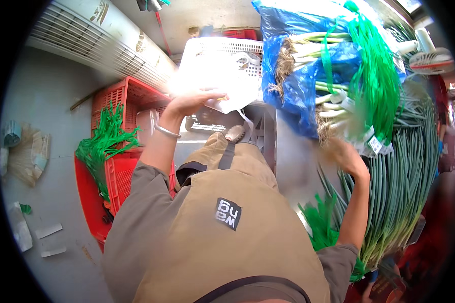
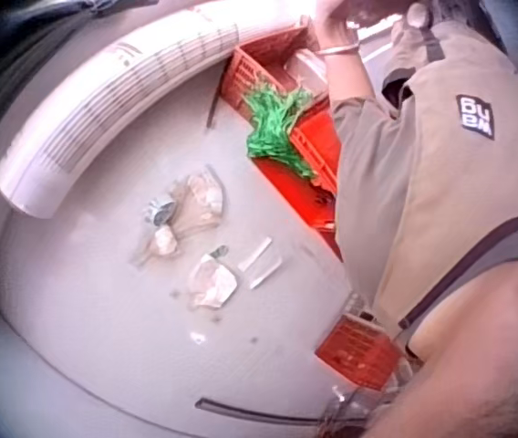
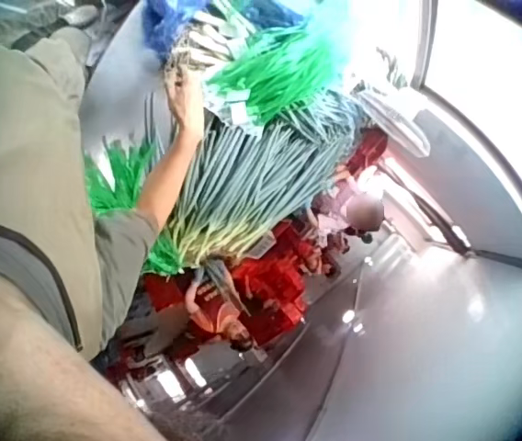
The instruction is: The person handles green ties from a red crate and attaches printed labels to them by hand at a workstation with scallions.
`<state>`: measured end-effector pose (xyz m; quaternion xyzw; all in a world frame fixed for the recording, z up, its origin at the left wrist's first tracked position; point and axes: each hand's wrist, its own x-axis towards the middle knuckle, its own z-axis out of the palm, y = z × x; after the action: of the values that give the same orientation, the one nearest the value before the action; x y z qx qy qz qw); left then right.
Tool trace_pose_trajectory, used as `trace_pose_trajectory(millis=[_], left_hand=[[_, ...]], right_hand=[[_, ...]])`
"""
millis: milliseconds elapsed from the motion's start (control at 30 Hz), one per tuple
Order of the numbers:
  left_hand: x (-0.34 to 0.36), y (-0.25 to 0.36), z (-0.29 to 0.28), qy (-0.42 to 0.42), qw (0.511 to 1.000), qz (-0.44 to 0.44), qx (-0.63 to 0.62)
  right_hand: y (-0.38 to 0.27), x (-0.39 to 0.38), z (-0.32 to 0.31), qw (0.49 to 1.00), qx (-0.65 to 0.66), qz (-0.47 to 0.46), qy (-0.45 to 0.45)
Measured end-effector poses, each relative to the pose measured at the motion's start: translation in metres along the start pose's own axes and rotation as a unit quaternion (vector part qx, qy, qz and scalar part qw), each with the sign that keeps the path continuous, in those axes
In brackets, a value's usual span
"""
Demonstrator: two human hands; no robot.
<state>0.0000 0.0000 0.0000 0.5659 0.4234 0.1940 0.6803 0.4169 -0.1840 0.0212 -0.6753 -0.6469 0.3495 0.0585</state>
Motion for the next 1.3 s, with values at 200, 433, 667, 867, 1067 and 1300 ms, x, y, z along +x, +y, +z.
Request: trace_pose_trajectory(millis=[200, 433, 667, 867, 1067, 1300], left_hand=[[0.038, -0.026, -0.038, 0.064, 0.978, -0.085, -0.18], [0.106, -0.022, -0.059, 0.04, 0.97, -0.094, -0.222], [0.179, -0.014, -0.09, -0.065, 0.976, -0.112, -0.174], [0.212, 0.02, -0.106, -0.12, 0.981, -0.102, -0.109], [0.209, 0.053, -0.072, -0.042, 0.989, -0.052, -0.13], [0.193, 0.03, -0.087, 0.068, 0.956, -0.069, -0.276]], right_hand=[[-0.034, 0.041, 0.0, 0.997, 0.064, -0.021, -0.026], [-0.098, 0.101, -0.024, 0.993, 0.052, -0.035, -0.103], [-0.152, 0.184, -0.029, 0.991, 0.06, -0.079, -0.094], [-0.17, 0.225, -0.031, 0.983, 0.18, -0.03, -0.028], [-0.216, 0.298, -0.022, 0.954, 0.286, -0.048, 0.074], [-0.21, 0.375, -0.017, 0.925, 0.377, -0.031, -0.025]])
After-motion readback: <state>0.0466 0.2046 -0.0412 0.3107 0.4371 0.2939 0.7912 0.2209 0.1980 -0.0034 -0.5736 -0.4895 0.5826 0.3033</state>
